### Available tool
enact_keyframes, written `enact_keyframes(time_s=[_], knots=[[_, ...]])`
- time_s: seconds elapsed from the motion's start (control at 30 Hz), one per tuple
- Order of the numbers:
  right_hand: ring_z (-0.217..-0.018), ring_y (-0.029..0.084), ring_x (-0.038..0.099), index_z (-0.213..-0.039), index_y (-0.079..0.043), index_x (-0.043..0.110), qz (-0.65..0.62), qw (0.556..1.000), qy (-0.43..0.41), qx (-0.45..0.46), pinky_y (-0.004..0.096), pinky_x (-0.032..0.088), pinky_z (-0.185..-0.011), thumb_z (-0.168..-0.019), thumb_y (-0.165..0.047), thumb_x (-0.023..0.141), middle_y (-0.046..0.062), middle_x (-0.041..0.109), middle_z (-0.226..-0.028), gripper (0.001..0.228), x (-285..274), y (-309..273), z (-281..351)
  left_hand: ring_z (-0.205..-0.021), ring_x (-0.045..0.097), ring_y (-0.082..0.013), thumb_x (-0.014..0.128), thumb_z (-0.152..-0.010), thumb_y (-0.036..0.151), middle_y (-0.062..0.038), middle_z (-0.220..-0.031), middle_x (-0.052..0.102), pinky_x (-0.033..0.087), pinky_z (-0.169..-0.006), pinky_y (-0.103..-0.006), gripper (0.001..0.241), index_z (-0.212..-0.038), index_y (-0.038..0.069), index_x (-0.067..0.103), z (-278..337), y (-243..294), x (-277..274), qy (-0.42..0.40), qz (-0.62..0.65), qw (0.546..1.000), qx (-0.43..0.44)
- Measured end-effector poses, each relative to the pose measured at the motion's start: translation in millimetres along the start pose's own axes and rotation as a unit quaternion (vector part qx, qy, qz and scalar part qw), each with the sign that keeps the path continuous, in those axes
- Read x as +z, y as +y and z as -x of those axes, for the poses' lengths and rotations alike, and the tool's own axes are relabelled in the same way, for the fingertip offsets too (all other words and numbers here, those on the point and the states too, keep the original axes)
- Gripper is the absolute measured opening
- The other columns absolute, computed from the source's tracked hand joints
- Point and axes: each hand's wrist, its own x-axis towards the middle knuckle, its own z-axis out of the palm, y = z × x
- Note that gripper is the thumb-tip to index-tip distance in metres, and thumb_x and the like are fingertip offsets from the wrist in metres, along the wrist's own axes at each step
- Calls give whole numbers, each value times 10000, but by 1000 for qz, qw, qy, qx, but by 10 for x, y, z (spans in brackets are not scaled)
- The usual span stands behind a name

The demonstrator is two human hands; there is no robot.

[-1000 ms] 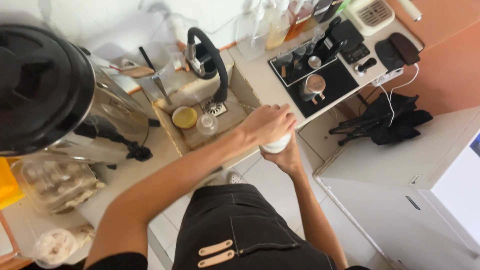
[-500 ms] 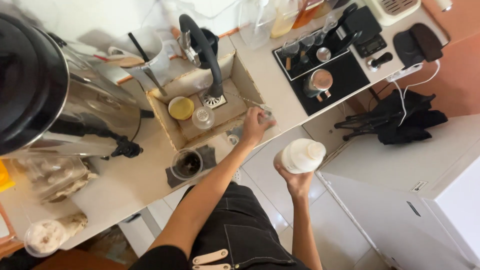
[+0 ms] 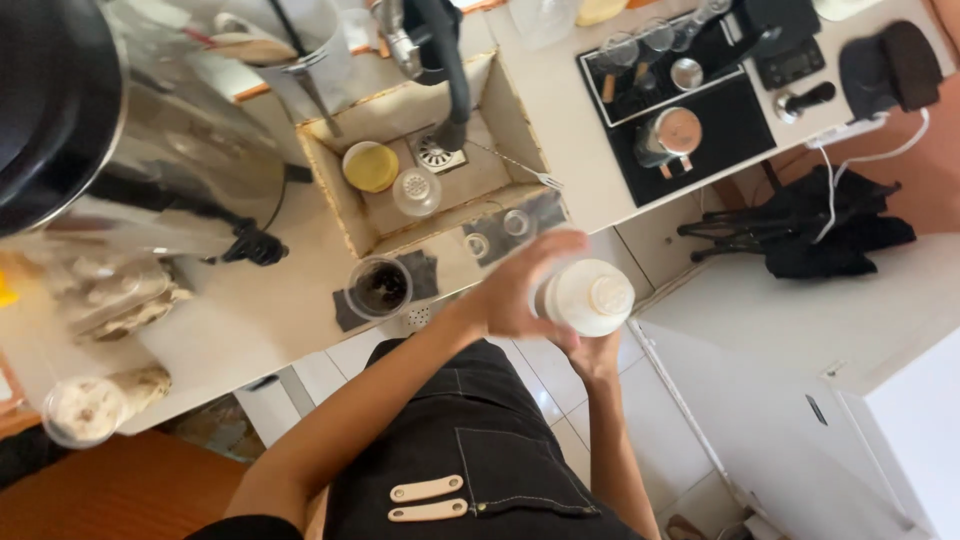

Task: Preparing iced beverages by shaking ingredients and pouring them into cups with toppings.

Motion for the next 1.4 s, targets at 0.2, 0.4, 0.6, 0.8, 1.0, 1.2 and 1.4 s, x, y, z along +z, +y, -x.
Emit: enact_keyframes(time_s=[0.2,0.4,0.6,0.8,1.0,1.2,1.4], knots=[[-1299,240,596,-1481,-21,460,-40,986,-98,-130,401,497,-1072,-785,-195,841,121,596,-1412,813,380,72,-258,-1430,491,-327,916,-727,238,-148,-1516,484,446,-1225,-458,902,-1479,86,442,191,250,82,38,-159,984,75],[-1438,266,525,-1558,-22,402,-68,977,-63,-195,419,435,-1190,-910,-269,774,164,529,-1534,787,950,-123,-288,-1341,534,-340,940,-732,212,-183,-1422,515,473,-1155,-453,887,-1437,45,428,264,440,24,280,-210,936,25],[-1292,239,558,-1510,-8,284,-75,988,-58,-123,412,481,-1086,-710,-155,911,169,513,-1426,1027,1161,-456,-307,-1232,611,-246,935,-743,213,-141,-1314,585,517,-1095,-394,897,-1440,15,406,416,849,-489,415,-82,905,-51],[-1309,342,509,-1438,-45,464,181,956,-106,-207,464,442,-1121,-553,-17,908,163,551,-1373,990,1078,-514,-404,-1196,660,-216,874,-826,138,-128,-1308,616,560,-1030,-345,786,-1427,30,379,977,581,-848,459,64,881,-98],[-1272,394,491,-1414,-123,530,300,911,-131,-252,511,392,-1074,-509,-64,899,143,546,-1359,979,1100,-610,-488,-1172,655,-215,852,-849,154,-125,-1285,628,547,-1005,-345,735,-1419,29,405,1340,264,-891,484,69,859,-153],[-1333,380,455,-1386,-223,596,367,884,-137,-254,556,341,-1107,-509,-62,881,117,532,-1372,937,1147,-752,-501,-1149,653,-207,858,-820,241,-133,-1269,646,533,-988,-342,778,-1422,24,415,1406,104,-916,485,32,848,-209],[-1364,379,442,-1395,-249,605,393,872,-137,-258,552,313,-1125,-558,-57,851,114,528,-1416,894,1186,-789,-506,-1138,671,-217,822,-859,312,-144,-1255,674,531,-987,-338,721,-1403,18,450,1431,68,-927,463,30,856,-226]])
